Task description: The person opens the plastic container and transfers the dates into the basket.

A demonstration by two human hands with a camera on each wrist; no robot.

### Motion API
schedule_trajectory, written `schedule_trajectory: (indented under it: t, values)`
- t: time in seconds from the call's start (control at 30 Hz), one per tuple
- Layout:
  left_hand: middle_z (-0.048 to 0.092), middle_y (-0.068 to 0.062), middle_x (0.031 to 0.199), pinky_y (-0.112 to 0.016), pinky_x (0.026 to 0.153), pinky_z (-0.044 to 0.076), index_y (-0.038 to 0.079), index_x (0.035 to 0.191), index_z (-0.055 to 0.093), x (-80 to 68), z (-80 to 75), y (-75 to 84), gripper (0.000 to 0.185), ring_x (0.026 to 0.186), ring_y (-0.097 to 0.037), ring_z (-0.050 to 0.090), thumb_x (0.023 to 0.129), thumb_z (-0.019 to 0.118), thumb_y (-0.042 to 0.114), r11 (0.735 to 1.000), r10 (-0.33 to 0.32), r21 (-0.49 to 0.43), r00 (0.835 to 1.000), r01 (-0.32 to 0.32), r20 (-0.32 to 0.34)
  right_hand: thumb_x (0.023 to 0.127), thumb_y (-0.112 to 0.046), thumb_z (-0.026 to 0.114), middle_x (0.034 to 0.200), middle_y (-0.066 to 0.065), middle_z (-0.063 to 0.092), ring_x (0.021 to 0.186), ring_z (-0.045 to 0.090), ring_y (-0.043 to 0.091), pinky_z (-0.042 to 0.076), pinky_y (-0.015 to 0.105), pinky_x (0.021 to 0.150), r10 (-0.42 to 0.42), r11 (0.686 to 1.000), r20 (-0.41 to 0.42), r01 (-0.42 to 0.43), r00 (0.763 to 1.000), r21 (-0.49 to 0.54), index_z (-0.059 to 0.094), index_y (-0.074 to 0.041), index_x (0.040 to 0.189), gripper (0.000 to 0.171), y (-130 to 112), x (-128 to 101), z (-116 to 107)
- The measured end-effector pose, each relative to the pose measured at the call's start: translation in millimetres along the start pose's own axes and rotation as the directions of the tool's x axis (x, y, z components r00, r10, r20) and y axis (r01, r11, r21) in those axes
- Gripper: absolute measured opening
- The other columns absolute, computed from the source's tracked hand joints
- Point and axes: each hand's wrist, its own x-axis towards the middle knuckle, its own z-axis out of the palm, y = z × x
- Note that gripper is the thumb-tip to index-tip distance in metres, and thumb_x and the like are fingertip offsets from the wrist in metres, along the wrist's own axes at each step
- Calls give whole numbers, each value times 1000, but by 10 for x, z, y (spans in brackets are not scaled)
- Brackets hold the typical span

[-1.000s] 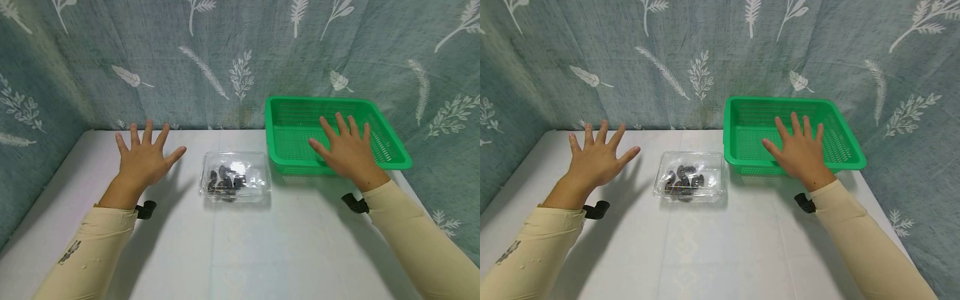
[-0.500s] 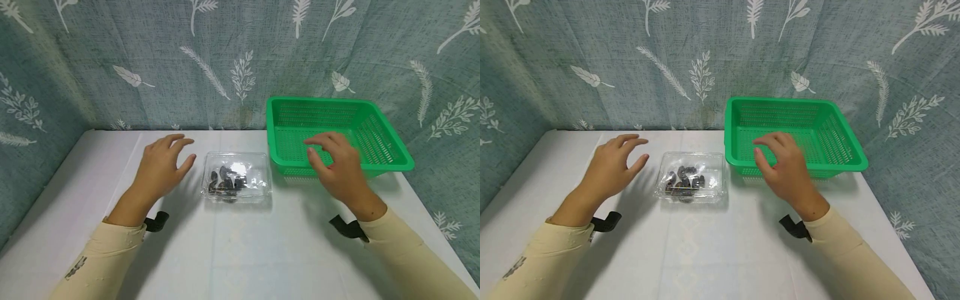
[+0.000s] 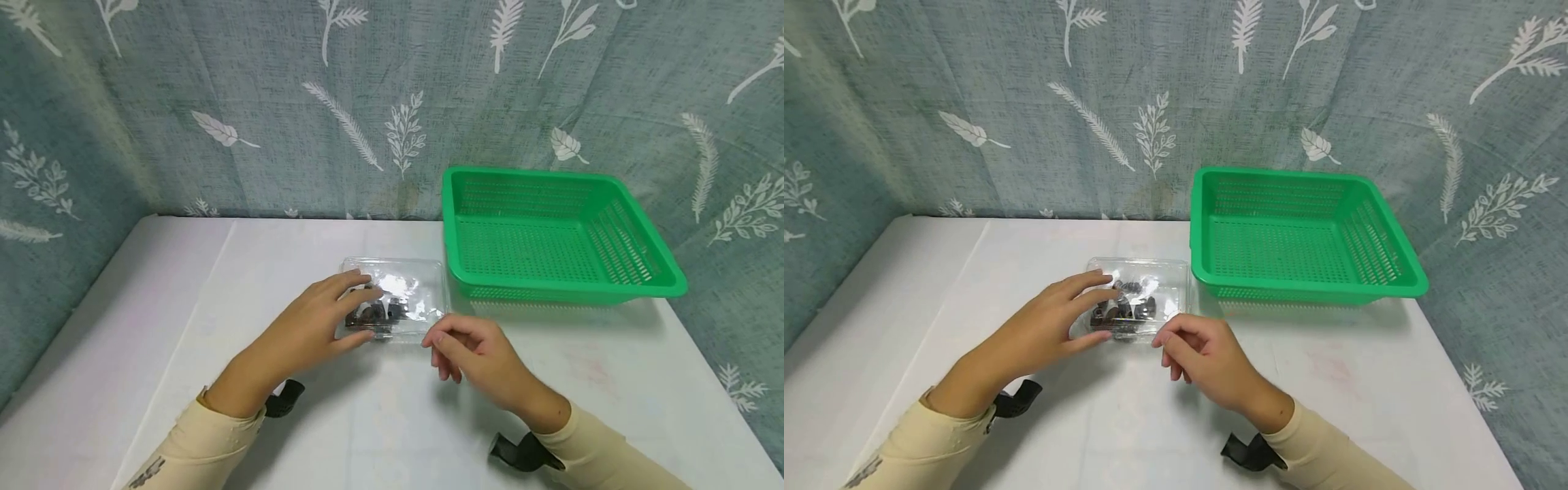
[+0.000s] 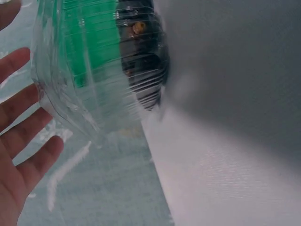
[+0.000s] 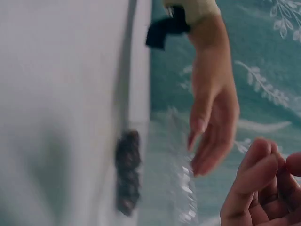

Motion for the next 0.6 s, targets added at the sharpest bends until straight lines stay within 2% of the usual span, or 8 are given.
schedule_trajectory:
  t: [0.1, 0.27, 0.47, 0.6]
  values:
    - [54, -8, 144, -51, 109, 44, 20, 133, 62, -27, 23, -6, 56, 135, -30, 52, 85, 80, 41, 1000, 6, 2, 1000, -6, 16, 103, -4, 49, 72, 20, 58, 55, 58, 12, 49, 29, 45, 77, 993, 69, -83, 995, 80, 65, 5, 97, 19, 81, -21, 87]
    - [56, -7, 140, -50, 108, 45, 20, 127, 64, -43, 53, -12, 50, 133, -29, 53, 84, 81, 38, 1000, 7, -14, 1000, -7, 20, 108, -13, 43, 73, 24, 58, 55, 59, 8, 49, 27, 46, 171, 964, 158, -199, 973, 179, 61, 16, 105, 34, 197, -38, 167]
    - [57, -9, 139, -49, 108, 46, 19, 127, 64, -43, 66, -19, 50, 133, -29, 53, 83, 83, 33, 999, 35, -6, 999, -34, 8, 109, -19, 38, 77, 9, 62, 56, 61, 7, 51, 24, 47, 271, 906, 300, -347, 915, 243, 59, 20, 111, 45, 302, -47, 277]
    - [57, -8, 139, -48, 109, 45, 19, 127, 64, -28, 73, -34, 50, 134, -29, 53, 82, 84, 30, 999, 47, 14, 999, -47, 2, 109, -22, 40, 78, 2, 62, 56, 60, 7, 50, 22, 48, 355, 850, 322, -446, 878, 281, 58, 21, 113, 46, 351, -44, 329]
